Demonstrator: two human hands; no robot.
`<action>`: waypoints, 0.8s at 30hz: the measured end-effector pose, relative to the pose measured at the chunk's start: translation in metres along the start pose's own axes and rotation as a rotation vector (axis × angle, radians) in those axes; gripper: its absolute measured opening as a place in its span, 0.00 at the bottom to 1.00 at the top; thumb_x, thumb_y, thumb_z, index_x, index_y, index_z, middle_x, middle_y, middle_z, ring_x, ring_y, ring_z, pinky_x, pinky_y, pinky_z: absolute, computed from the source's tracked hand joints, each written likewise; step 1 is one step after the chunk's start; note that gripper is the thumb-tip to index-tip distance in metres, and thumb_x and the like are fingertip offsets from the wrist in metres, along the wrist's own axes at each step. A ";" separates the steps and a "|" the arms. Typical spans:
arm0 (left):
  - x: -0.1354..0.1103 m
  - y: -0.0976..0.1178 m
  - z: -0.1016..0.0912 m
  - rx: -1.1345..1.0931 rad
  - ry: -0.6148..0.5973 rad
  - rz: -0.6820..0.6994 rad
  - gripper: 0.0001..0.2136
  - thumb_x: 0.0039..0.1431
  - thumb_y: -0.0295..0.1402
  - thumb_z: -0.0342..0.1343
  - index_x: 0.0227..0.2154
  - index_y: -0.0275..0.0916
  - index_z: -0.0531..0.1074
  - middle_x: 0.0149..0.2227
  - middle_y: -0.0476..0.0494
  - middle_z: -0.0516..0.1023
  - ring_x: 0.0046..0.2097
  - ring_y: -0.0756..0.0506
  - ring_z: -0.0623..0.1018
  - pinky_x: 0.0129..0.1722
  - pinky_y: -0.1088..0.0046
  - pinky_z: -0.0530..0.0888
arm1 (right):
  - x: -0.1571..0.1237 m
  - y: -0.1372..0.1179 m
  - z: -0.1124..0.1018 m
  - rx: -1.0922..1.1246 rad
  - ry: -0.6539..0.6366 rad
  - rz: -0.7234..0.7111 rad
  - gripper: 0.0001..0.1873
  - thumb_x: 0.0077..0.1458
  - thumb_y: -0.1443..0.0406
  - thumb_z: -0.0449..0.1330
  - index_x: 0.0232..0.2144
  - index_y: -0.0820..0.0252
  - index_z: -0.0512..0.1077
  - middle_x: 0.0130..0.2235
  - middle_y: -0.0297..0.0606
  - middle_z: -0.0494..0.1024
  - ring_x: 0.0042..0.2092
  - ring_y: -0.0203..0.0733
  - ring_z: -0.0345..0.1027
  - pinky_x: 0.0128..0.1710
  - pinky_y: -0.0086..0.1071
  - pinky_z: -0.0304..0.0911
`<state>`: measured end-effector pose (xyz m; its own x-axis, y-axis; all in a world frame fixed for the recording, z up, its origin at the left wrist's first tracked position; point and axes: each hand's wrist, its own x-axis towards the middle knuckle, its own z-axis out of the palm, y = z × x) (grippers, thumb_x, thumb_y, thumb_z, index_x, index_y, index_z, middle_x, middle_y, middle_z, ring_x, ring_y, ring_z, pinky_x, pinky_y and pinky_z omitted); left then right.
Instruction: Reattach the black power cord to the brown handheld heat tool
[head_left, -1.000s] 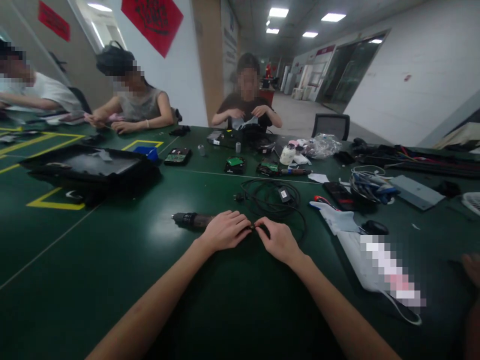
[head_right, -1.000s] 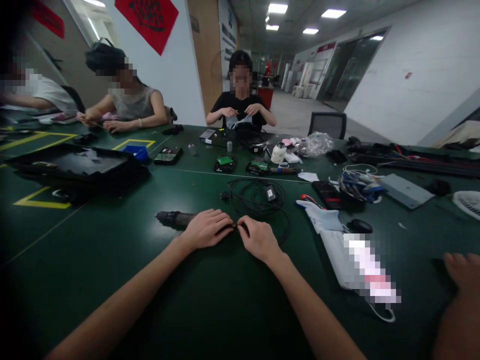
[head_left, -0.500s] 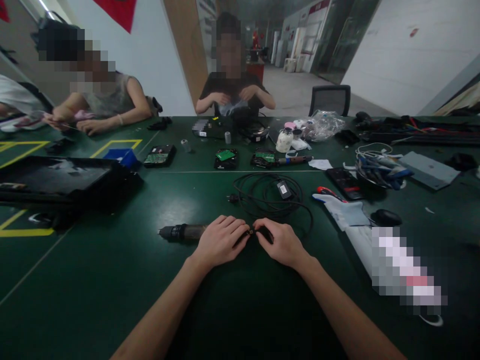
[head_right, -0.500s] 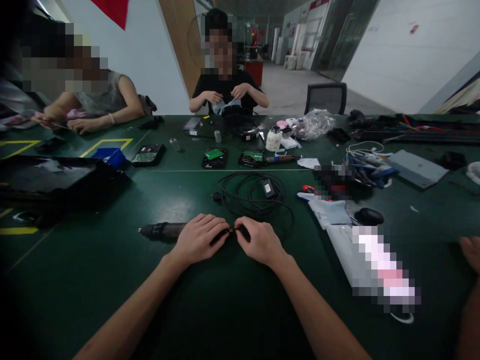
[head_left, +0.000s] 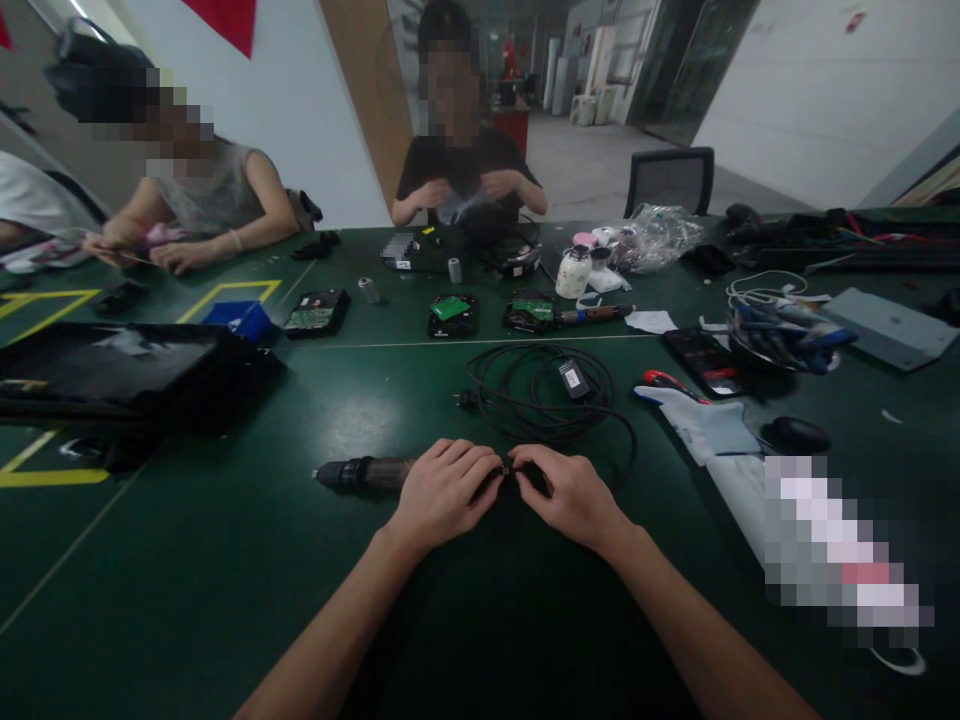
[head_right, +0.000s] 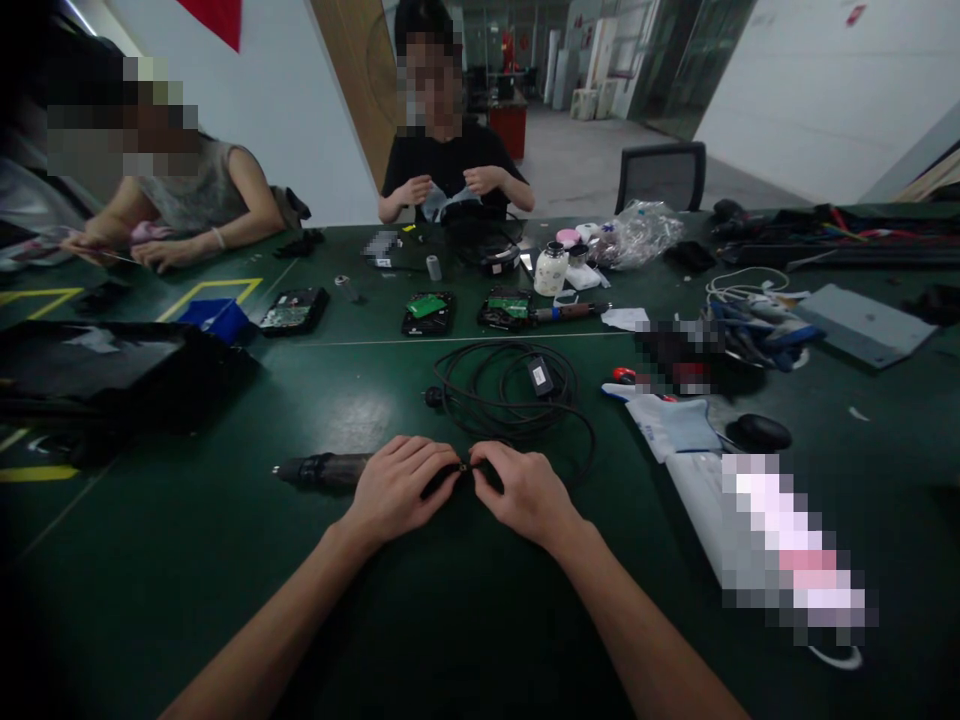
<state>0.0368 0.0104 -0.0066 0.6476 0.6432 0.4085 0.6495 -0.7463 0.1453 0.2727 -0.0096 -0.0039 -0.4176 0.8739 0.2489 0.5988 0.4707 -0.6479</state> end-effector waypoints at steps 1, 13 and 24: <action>0.001 0.003 0.000 -0.005 0.012 -0.015 0.07 0.70 0.37 0.54 0.46 0.45 0.73 0.47 0.46 0.82 0.46 0.42 0.79 0.46 0.57 0.73 | 0.000 0.000 0.000 0.005 -0.001 0.000 0.12 0.65 0.67 0.59 0.49 0.49 0.72 0.51 0.38 0.82 0.50 0.48 0.79 0.50 0.40 0.74; 0.000 0.024 0.000 -0.025 0.080 -0.157 0.09 0.68 0.32 0.54 0.48 0.46 0.76 0.48 0.45 0.82 0.53 0.39 0.78 0.62 0.48 0.67 | 0.000 -0.002 -0.002 0.028 0.008 -0.005 0.10 0.69 0.65 0.57 0.50 0.50 0.73 0.52 0.37 0.82 0.53 0.47 0.78 0.53 0.38 0.73; 0.001 0.022 -0.003 -0.046 0.057 -0.149 0.09 0.68 0.31 0.55 0.48 0.44 0.76 0.48 0.44 0.82 0.52 0.40 0.78 0.53 0.57 0.69 | 0.000 -0.005 -0.004 0.020 0.000 0.015 0.09 0.69 0.66 0.58 0.49 0.52 0.73 0.52 0.37 0.81 0.52 0.45 0.77 0.51 0.35 0.71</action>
<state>0.0509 -0.0062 -0.0005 0.5207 0.7375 0.4300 0.7168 -0.6513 0.2491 0.2721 -0.0117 0.0020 -0.4084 0.8809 0.2392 0.5911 0.4549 -0.6661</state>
